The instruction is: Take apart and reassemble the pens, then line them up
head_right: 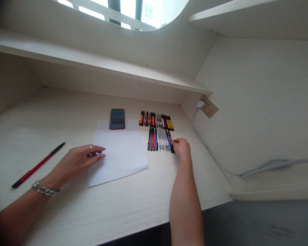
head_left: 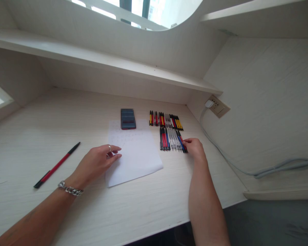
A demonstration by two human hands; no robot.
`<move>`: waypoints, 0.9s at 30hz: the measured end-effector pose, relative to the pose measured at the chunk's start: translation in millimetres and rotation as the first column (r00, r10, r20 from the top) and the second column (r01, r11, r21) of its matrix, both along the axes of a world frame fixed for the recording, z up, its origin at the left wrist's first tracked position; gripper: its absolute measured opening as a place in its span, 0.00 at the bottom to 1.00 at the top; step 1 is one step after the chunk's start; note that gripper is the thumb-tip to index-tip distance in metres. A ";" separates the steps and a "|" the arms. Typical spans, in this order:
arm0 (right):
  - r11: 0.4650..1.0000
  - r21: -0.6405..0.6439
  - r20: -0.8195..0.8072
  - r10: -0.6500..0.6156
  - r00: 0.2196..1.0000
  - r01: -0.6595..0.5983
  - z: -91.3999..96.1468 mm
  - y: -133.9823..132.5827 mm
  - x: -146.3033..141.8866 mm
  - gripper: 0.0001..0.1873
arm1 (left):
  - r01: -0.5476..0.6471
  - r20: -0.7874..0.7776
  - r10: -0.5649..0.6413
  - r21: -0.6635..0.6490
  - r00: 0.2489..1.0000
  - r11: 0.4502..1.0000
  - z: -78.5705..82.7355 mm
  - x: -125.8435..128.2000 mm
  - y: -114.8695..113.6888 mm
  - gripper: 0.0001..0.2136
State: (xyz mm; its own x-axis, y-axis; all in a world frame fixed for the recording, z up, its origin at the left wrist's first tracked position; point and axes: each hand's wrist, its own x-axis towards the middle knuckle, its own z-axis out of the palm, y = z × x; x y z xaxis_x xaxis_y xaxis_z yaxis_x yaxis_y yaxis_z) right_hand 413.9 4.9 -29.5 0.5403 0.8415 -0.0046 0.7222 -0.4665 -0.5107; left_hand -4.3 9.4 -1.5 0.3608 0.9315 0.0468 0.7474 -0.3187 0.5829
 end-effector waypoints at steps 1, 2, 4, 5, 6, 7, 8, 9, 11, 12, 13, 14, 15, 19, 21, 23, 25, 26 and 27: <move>1.000 -0.001 0.003 0.003 1.000 -0.003 0.4 0.2 -0.4 0.16 | -0.002 -0.001 0.002 -0.002 1.000 1.000 0.4 -0.1 0.0 0.17; 1.000 -0.003 0.005 0.004 1.000 -0.004 0.9 0.4 -0.9 0.16 | -0.003 0.000 0.003 -0.004 1.000 1.000 0.6 -0.4 0.1 0.17; 1.000 -0.010 0.011 0.003 1.000 -0.002 2.3 0.6 -2.1 0.16 | -0.008 0.000 0.008 -0.005 1.000 1.000 0.7 -1.5 0.8 0.17; 1.000 -0.013 0.015 0.000 1.000 0.001 3.3 0.5 -2.7 0.16 | -0.012 -0.004 0.012 -0.004 1.000 1.000 0.6 -2.4 1.5 0.17; 1.000 -0.016 0.020 -0.003 1.000 0.003 4.4 0.3 -3.3 0.16 | -0.019 -0.012 0.019 0.000 1.000 1.000 0.6 -3.7 2.6 0.17; 1.000 -0.018 0.024 -0.005 1.000 0.006 5.8 0.1 -3.9 0.17 | -0.028 -0.027 0.028 0.008 0.999 1.000 0.8 -5.4 4.1 0.16; 1.000 -0.014 0.035 -0.011 0.999 0.011 7.3 0.0 -4.7 0.17 | -0.040 -0.048 0.041 0.021 0.998 0.999 1.4 -7.8 6.1 0.16; 1.000 0.000 0.054 -0.020 0.998 0.020 9.1 0.0 -5.8 0.17 | -0.055 -0.075 0.058 0.037 0.995 0.998 2.6 -11.1 8.6 0.16; 0.996 0.067 0.117 -0.058 0.991 0.051 13.1 1.0 -9.5 0.19 | -0.098 -0.147 0.107 0.067 0.983 0.993 6.7 -20.8 14.7 0.14; 0.991 0.118 0.147 -0.078 0.986 0.061 15.3 2.1 -12.5 0.19 | -0.113 -0.180 0.123 0.064 0.976 0.992 9.7 -27.6 18.1 0.14; 0.983 0.170 0.158 -0.096 0.983 0.069 17.6 3.4 -16.5 0.20 | -0.142 -0.206 0.153 0.067 0.966 0.988 13.2 -35.7 21.5 0.13; 0.974 0.215 0.159 -0.100 0.982 0.064 19.9 5.0 -21.5 0.20 | -0.179 -0.232 0.188 0.060 0.954 0.982 16.9 -44.9 24.5 0.13; 0.968 0.248 0.151 -0.088 0.985 0.048 22.3 6.5 -27.7 0.21 | -0.220 -0.250 0.226 0.051 0.941 0.974 20.8 -55.1 27.1 0.13; 0.938 0.338 0.109 0.046 0.993 -0.081 31.5 8.5 -58.8 0.19 | -0.406 -0.340 0.392 0.032 0.855 0.913 31.7 -95.2 30.8 0.14; 0.920 0.364 0.093 0.121 0.988 -0.147 34.9 6.9 -73.5 0.19 | -0.456 -0.361 0.421 -0.015 0.832 0.890 32.1 -109.3 30.4 0.15; 0.905 0.374 0.087 0.183 0.979 -0.202 37.2 4.9 -84.9 0.19 | -0.464 -0.362 0.414 -0.061 0.835 0.884 29.5 -117.3 30.3 0.15; 0.897 0.367 0.088 0.229 0.969 -0.246 38.3 3.2 -92.3 0.18 | -0.457 -0.370 0.393 -0.099 0.842 0.884 25.5 -120.3 30.9 0.15; 0.895 0.361 0.087 0.248 0.965 -0.263 38.5 2.6 -94.8 0.18 | -0.452 -0.380 0.380 -0.119 0.844 0.884 23.5 -120.5 31.5 0.14; 0.892 0.356 0.085 0.265 0.961 -0.278 38.4 2.2 -96.6 0.17 | -0.448 -0.390 0.367 -0.138 0.844 0.883 21.8 -120.3 32.1 0.14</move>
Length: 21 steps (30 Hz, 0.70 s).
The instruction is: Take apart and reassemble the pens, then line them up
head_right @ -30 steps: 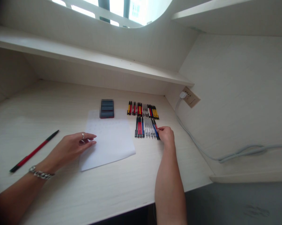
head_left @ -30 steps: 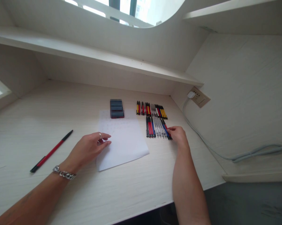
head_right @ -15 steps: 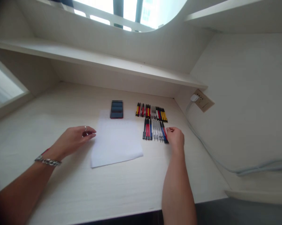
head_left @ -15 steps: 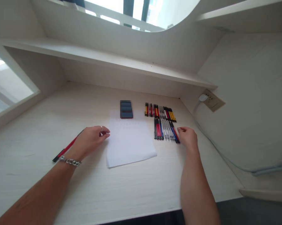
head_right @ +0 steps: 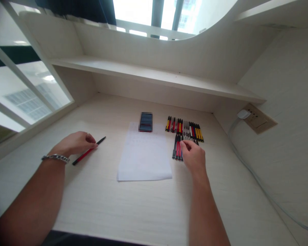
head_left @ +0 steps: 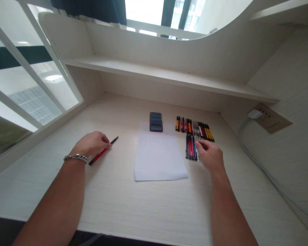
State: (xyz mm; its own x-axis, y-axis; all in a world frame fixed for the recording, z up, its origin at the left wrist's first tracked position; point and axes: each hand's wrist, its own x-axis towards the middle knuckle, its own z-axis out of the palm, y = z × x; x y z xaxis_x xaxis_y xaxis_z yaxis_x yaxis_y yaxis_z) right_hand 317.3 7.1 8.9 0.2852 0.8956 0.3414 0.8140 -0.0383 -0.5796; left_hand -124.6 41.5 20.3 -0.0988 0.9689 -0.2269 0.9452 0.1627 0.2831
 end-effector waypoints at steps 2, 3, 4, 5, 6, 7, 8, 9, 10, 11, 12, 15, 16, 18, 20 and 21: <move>1.000 -0.010 -0.007 0.029 1.000 -0.029 -0.6 -0.2 -2.6 0.17 | 0.002 -0.003 -0.002 -0.042 1.000 0.999 -2.1 0.5 1.4 0.13; 0.999 -0.012 -0.012 0.042 0.999 -0.042 -1.0 0.0 -3.9 0.17 | 0.001 -0.005 -0.001 -0.058 1.000 0.998 -2.4 0.8 2.1 0.12; 0.999 -0.011 -0.017 0.051 0.999 -0.051 -1.4 0.1 -5.4 0.17 | 0.001 -0.008 -0.001 -0.068 1.000 0.998 -2.3 1.3 2.6 0.12; 0.998 -0.010 -0.021 0.061 0.998 -0.061 -1.7 0.3 -7.5 0.17 | 0.006 -0.012 -0.007 -0.072 1.000 0.997 -1.6 2.5 3.0 0.12; 0.997 -0.005 -0.026 0.072 0.997 -0.073 -1.9 0.4 -10.3 0.17 | 0.017 -0.015 -0.018 -0.069 1.000 0.997 -0.5 4.8 3.1 0.12; 0.996 0.004 -0.031 0.085 0.996 -0.085 -1.9 0.2 -14.0 0.17 | 0.035 -0.015 -0.036 -0.053 0.999 0.998 1.0 8.9 2.7 0.12; 0.994 0.012 -0.037 0.108 0.994 -0.107 -1.8 -0.3 -18.8 0.17 | 0.067 -0.010 -0.067 -0.026 0.998 0.997 2.7 15.1 1.8 0.12; 0.991 0.032 -0.041 0.134 0.990 -0.132 -1.6 -1.2 -24.5 0.17 | 0.099 0.001 -0.099 0.020 0.995 0.995 4.4 23.7 0.0 0.12; 0.984 0.056 -0.039 0.169 0.985 -0.166 -1.3 -2.4 -31.1 0.17 | 0.148 0.016 -0.150 0.088 0.989 0.985 5.8 34.6 -2.6 0.12; 0.973 0.076 -0.033 0.221 0.975 -0.218 -1.0 -4.0 -38.5 0.17 | 0.213 0.031 -0.219 0.145 0.975 0.966 6.6 47.5 -6.2 0.11; 0.955 0.089 -0.029 0.287 0.958 -0.283 -0.9 -5.9 -46.5 0.16 | 0.271 0.044 -0.284 0.196 0.958 0.942 6.6 61.7 -10.7 0.11; 0.883 0.127 -0.003 0.455 0.890 -0.451 -1.7 -12.6 -70.9 0.13 | 0.415 0.096 -0.461 0.302 0.882 0.858 1.0 104.1 -27.2 0.10; 0.854 0.133 0.018 0.506 0.863 -0.503 -2.6 -14.8 -78.3 0.12 | 0.451 0.099 -0.504 0.325 0.858 0.831 -2.3 115.7 -32.6 0.10; 0.791 0.099 0.073 0.599 0.797 -0.603 -5.1 -18.4 -90.5 0.12 | 0.510 0.102 -0.574 0.352 0.812 0.785 -9.2 132.8 -41.6 0.10; 0.737 0.031 0.121 0.668 0.734 -0.675 -8.1 -20.4 -98.2 0.11 | 0.542 0.121 -0.618 0.371 0.777 0.754 -14.2 141.3 -46.6 0.10; 0.720 -0.003 0.138 0.688 0.713 -0.694 -9.5 -20.6 -100.2 0.11 | 0.548 0.135 -0.631 0.378 0.764 0.746 -15.6 142.9 -47.6 0.10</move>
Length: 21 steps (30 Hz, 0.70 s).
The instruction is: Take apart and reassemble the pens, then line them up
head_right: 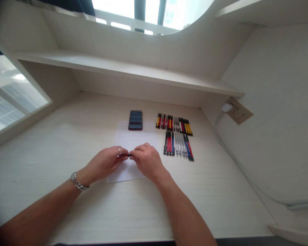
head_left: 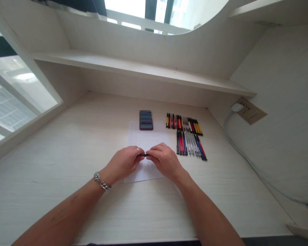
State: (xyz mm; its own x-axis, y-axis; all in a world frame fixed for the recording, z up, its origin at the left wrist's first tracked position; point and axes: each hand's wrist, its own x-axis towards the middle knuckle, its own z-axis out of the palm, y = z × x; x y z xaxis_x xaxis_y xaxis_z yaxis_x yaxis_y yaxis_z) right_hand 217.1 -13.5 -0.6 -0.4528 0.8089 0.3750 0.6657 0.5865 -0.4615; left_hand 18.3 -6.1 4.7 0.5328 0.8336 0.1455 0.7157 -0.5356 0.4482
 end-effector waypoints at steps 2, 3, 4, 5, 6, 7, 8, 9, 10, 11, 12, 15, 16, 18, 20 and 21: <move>1.000 -0.023 0.043 0.006 0.999 -0.005 -2.2 1.1 -0.2 0.10 | 0.026 0.037 -0.026 -0.018 0.999 0.999 -0.6 -1.1 0.9 0.10; 1.000 -0.028 0.046 -0.010 0.999 0.012 -2.9 2.2 1.5 0.10 | 0.034 0.055 -0.032 -0.031 0.998 0.999 -0.3 -3.2 2.6 0.10; 0.999 -0.032 0.042 -0.032 0.999 0.034 -3.4 3.8 4.1 0.10 | 0.038 0.072 -0.034 -0.045 0.997 0.998 0.0 -6.0 4.8 0.10; 0.998 -0.037 0.034 -0.058 0.998 0.059 -3.8 5.5 7.4 0.10 | 0.032 0.083 -0.027 -0.055 0.996 0.998 0.2 -9.2 7.5 0.10; 0.995 -0.043 0.024 -0.086 0.996 0.087 -4.2 7.4 11.1 0.09 | 0.014 0.089 -0.009 -0.058 0.996 0.998 -0.1 -12.6 10.3 0.09; 0.992 -0.052 0.015 -0.112 0.994 0.112 -4.8 9.4 15.0 0.09 | -0.009 0.092 0.015 -0.060 0.996 0.998 -0.8 -15.8 13.1 0.09; 0.989 -0.066 0.010 -0.132 0.991 0.133 -5.6 11.4 18.5 0.09 | -0.039 0.097 0.045 -0.066 0.994 0.997 -2.0 -18.6 15.5 0.09; 0.985 -0.083 0.010 -0.148 0.989 0.148 -6.7 13.3 21.6 0.09 | -0.062 0.102 0.070 -0.077 0.992 0.995 -3.4 -20.7 17.5 0.09; 0.982 -0.100 0.013 -0.159 0.987 0.160 -8.1 15.0 24.0 0.09 | -0.068 0.103 0.077 -0.088 0.992 0.994 -5.0 -22.0 18.9 0.09; 0.979 -0.116 0.021 -0.166 0.986 0.167 -9.8 16.5 25.6 0.08 | -0.070 0.101 0.079 -0.092 0.992 0.993 -6.4 -22.4 19.8 0.09; 0.977 -0.130 0.032 -0.169 0.985 0.172 -11.6 17.9 26.5 0.08 | -0.068 0.096 0.077 -0.093 0.992 0.993 -7.6 -22.1 20.1 0.09; 0.972 -0.148 0.075 -0.172 0.982 0.182 -17.3 20.7 25.7 0.08 | -0.065 0.066 0.070 -0.075 0.995 0.995 -8.7 -18.5 19.0 0.09; 0.971 -0.150 0.089 -0.176 0.980 0.188 -18.8 21.2 24.9 0.07 | -0.065 0.056 0.069 -0.071 0.996 0.995 -8.5 -17.3 18.6 0.09; 0.967 -0.154 0.105 -0.188 0.977 0.202 -20.9 21.6 23.4 0.07 | -0.059 0.042 0.062 -0.068 0.997 0.996 -7.6 -16.4 18.1 0.10; 0.965 -0.159 0.102 -0.194 0.976 0.208 -21.5 21.4 23.2 0.07 | -0.056 0.035 0.058 -0.074 0.998 0.996 -7.4 -17.8 18.6 0.10; 0.964 -0.163 0.092 -0.195 0.976 0.208 -21.3 21.2 23.8 0.08 | -0.058 0.033 0.061 -0.081 0.998 0.995 -7.7 -19.1 19.2 0.10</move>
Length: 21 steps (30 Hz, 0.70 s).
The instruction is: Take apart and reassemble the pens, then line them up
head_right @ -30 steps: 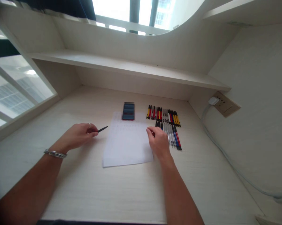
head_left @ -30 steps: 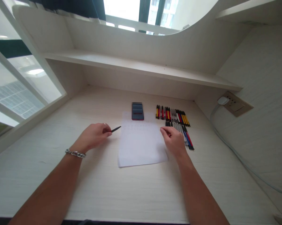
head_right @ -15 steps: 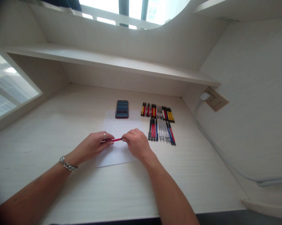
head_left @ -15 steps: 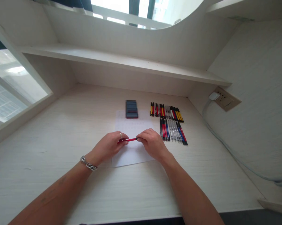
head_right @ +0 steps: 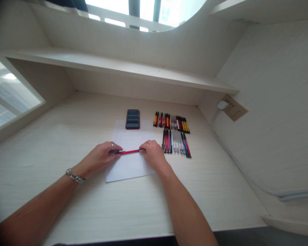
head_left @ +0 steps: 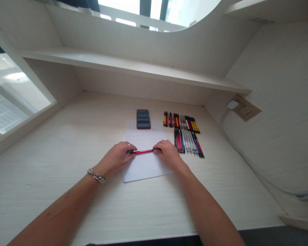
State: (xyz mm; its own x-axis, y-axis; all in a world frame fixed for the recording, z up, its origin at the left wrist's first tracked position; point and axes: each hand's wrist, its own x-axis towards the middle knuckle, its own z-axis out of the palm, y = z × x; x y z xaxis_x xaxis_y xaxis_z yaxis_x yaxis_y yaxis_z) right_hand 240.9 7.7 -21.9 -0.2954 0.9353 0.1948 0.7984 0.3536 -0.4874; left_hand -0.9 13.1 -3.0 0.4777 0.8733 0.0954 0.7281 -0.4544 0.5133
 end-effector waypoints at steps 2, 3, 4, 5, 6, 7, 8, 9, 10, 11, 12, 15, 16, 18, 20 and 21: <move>1.000 -0.005 -0.029 -0.011 1.000 0.011 1.4 -0.4 2.7 0.08 | -0.006 0.000 0.006 -0.022 1.000 1.000 -1.6 -3.3 1.6 0.11; 1.000 -0.006 -0.046 -0.024 0.999 0.023 2.6 -0.5 4.7 0.09 | -0.007 0.001 0.007 -0.034 1.000 0.999 -2.6 -4.9 2.4 0.12; 0.999 -0.005 -0.061 -0.041 0.997 0.041 4.0 -0.5 7.1 0.09 | -0.005 0.002 0.006 -0.043 1.000 0.999 -3.7 -6.2 3.2 0.13; 0.998 -0.003 -0.074 -0.060 0.995 0.060 5.5 -0.4 9.7 0.09 | -0.002 0.003 0.002 -0.050 1.000 0.999 -4.7 -7.2 3.8 0.14; 0.997 0.001 -0.084 -0.078 0.993 0.078 7.1 -0.3 12.5 0.10 | 0.002 0.001 -0.001 -0.053 1.000 0.999 -5.5 -8.0 4.3 0.15; 0.995 0.007 -0.093 -0.094 0.991 0.095 8.7 -0.1 15.2 0.10 | 0.003 -0.002 -0.004 -0.054 1.000 0.999 -6.0 -8.4 4.7 0.15; 0.994 0.016 -0.099 -0.107 0.989 0.109 10.1 0.1 17.7 0.10 | 0.004 -0.008 -0.005 -0.054 1.000 0.999 -6.2 -8.8 5.1 0.15; 0.992 0.025 -0.104 -0.118 0.988 0.121 11.4 0.3 20.0 0.10 | 0.005 -0.014 -0.006 -0.057 1.000 0.998 -6.0 -9.3 5.4 0.15; 0.991 0.034 -0.109 -0.126 0.986 0.130 12.4 0.4 22.0 0.09 | 0.005 -0.022 -0.007 -0.060 1.000 0.998 -5.6 -9.8 5.8 0.15; 0.990 0.041 -0.113 -0.131 0.985 0.136 13.2 0.5 23.5 0.09 | 0.004 -0.026 -0.005 -0.061 1.000 0.998 -5.1 -10.6 6.1 0.15; 0.989 0.045 -0.116 -0.135 0.984 0.141 13.7 0.4 24.5 0.09 | 0.001 -0.028 -0.003 -0.062 1.000 0.998 -4.4 -11.6 6.6 0.15; 0.990 0.033 -0.110 -0.132 0.985 0.136 14.6 -0.6 24.5 0.09 | -0.009 -0.015 0.008 -0.072 1.000 0.997 -2.8 -15.0 7.6 0.17; 0.991 0.025 -0.103 -0.128 0.986 0.131 14.7 -1.2 23.6 0.09 | -0.020 -0.002 0.020 -0.081 1.000 0.997 -2.4 -16.1 7.8 0.17; 0.993 0.008 -0.084 -0.113 0.990 0.114 14.7 -2.5 21.3 0.10 | -0.054 0.031 0.057 -0.099 0.998 0.994 -1.9 -17.5 7.7 0.18; 0.996 -0.002 -0.061 -0.087 0.994 0.087 14.0 -3.7 19.0 0.10 | -0.089 0.057 0.095 -0.096 0.994 0.991 -1.4 -17.9 7.1 0.17; 0.997 -0.005 -0.049 -0.073 0.996 0.073 13.5 -4.2 17.9 0.10 | -0.100 0.063 0.106 -0.086 0.992 0.991 -1.2 -17.8 6.8 0.17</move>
